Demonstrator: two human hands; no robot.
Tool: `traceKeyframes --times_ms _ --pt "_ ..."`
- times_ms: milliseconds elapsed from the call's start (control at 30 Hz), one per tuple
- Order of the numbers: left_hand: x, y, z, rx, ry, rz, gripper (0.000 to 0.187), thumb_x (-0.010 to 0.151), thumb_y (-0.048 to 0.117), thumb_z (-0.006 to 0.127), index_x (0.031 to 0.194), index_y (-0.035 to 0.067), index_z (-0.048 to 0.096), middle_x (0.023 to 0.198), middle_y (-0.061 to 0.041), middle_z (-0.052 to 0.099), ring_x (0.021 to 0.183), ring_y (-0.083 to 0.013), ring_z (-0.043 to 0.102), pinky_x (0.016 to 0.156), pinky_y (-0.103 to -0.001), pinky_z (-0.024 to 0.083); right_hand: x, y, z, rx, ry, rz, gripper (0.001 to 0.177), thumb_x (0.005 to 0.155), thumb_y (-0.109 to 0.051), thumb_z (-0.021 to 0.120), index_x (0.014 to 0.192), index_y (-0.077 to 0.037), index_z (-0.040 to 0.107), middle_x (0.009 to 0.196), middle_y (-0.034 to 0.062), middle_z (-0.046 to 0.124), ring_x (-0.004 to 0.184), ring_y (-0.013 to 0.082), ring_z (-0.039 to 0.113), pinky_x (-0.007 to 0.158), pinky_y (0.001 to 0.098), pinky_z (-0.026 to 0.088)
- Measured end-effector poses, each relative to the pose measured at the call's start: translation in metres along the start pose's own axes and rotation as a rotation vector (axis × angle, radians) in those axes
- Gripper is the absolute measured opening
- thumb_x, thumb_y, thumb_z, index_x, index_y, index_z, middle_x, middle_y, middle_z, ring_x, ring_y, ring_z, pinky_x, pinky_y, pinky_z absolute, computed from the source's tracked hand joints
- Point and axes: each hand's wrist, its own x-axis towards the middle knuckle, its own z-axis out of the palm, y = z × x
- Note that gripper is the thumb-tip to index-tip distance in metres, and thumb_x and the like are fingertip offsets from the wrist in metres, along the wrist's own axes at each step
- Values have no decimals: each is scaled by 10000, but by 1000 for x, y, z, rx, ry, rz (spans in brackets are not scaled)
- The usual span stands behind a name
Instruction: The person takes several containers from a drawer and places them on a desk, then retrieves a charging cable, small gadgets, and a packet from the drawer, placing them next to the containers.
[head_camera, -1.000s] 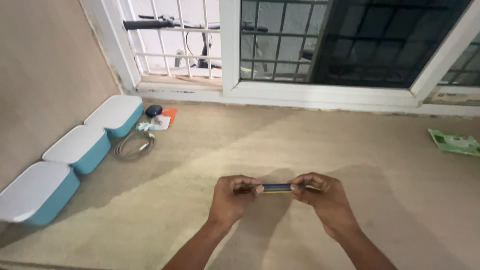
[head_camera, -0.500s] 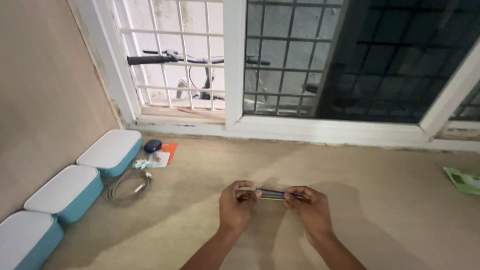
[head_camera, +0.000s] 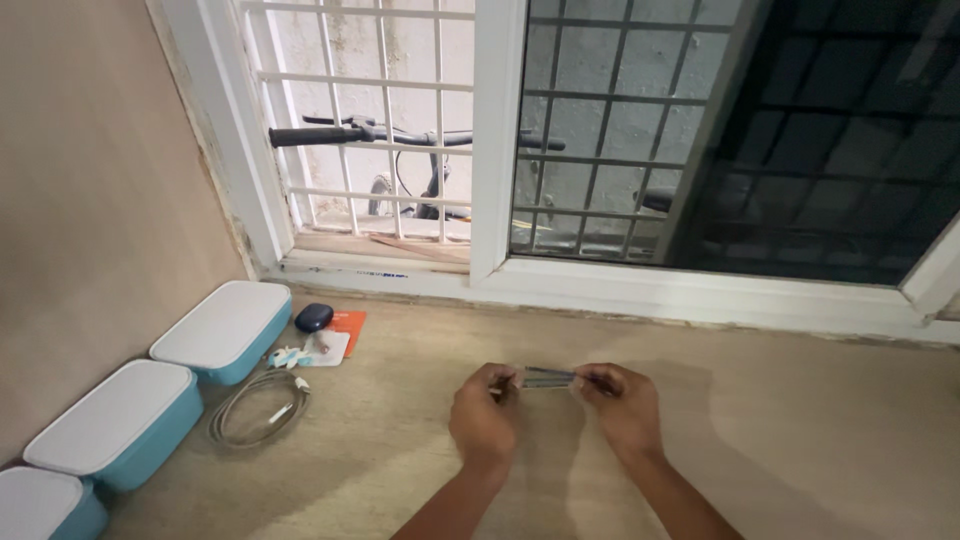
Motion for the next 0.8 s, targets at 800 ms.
traceKeyframes --times_ms 800 --pt "75 3 31 305 -72 121 224 862 133 685 1084 150 702 1350 -17 594 1041 -309 670 928 -419 527 70 -8 37 -619 54 -127 178 877 -82 694 1000 -100 822 1096 146 758 1012 310 717 927 428 552"
